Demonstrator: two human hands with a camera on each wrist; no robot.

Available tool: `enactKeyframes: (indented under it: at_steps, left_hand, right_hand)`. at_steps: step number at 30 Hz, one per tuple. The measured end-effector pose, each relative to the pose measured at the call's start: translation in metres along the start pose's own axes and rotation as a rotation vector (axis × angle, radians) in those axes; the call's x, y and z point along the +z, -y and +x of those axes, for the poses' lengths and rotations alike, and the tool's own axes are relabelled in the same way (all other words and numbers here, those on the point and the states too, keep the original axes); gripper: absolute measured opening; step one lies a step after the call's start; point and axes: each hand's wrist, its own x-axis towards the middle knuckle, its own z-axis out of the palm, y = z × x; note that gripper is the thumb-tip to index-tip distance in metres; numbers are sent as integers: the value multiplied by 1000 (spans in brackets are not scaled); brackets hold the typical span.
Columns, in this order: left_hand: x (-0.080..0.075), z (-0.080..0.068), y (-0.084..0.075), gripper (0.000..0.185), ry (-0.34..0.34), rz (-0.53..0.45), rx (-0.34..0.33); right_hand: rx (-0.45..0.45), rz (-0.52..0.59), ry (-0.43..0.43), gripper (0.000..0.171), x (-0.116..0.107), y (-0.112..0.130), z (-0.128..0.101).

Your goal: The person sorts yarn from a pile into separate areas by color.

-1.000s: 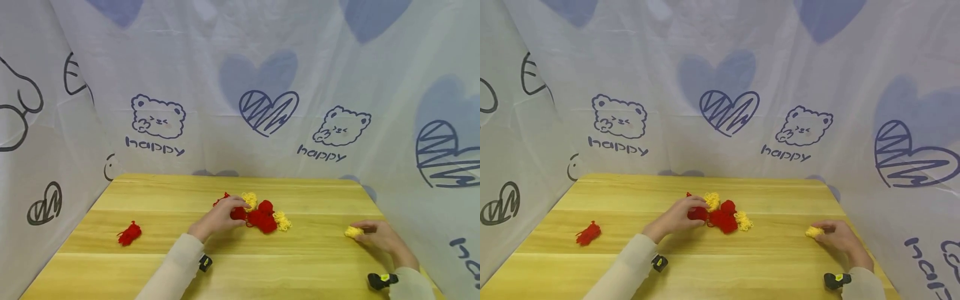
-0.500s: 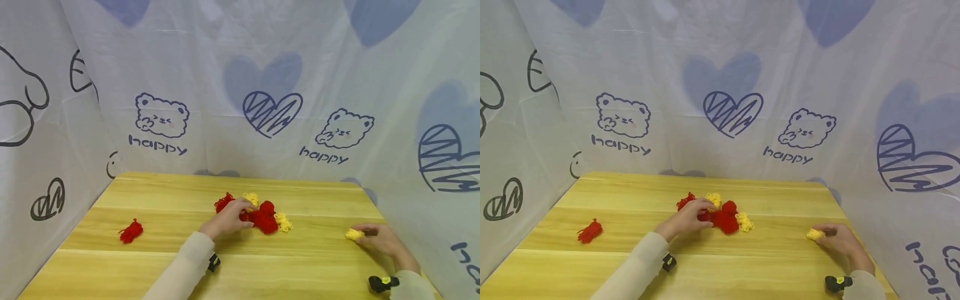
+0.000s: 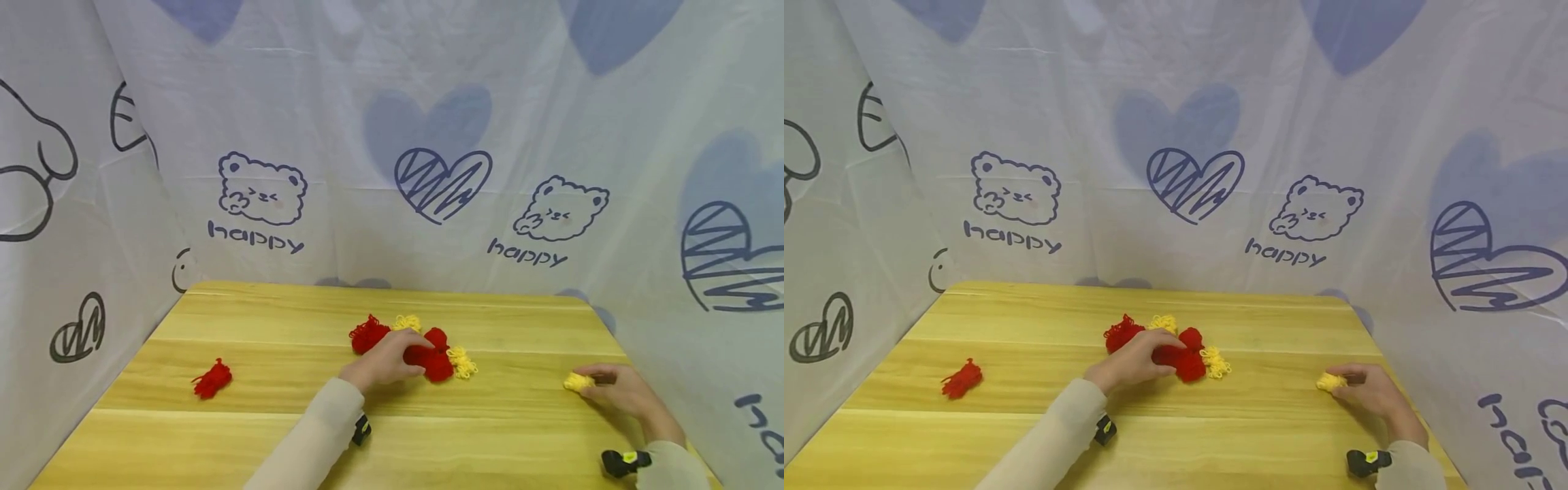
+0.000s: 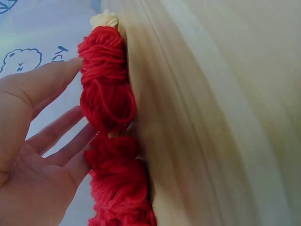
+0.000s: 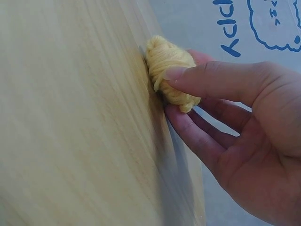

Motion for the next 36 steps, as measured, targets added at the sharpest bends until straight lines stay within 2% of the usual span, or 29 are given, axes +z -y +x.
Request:
enactKeyframes:
  at_steps: [6,19,31,36]
  left_hand:
    - [7,6,1,37,-5,-3,19]
    - [12,7,-5,34,10,42,14]
    - [12,5,-14,37,50,39,-3]
    - [12,5,-16,38,76,26,-39]
  right_hand:
    - [-11,-1,-6,45,1,-1,0]
    - [-43,11,-24,42,2,0,0]
    - [-35,0,-5,41,1,-3,3]
    - [-39,-5,-10,41,1,-3,3]
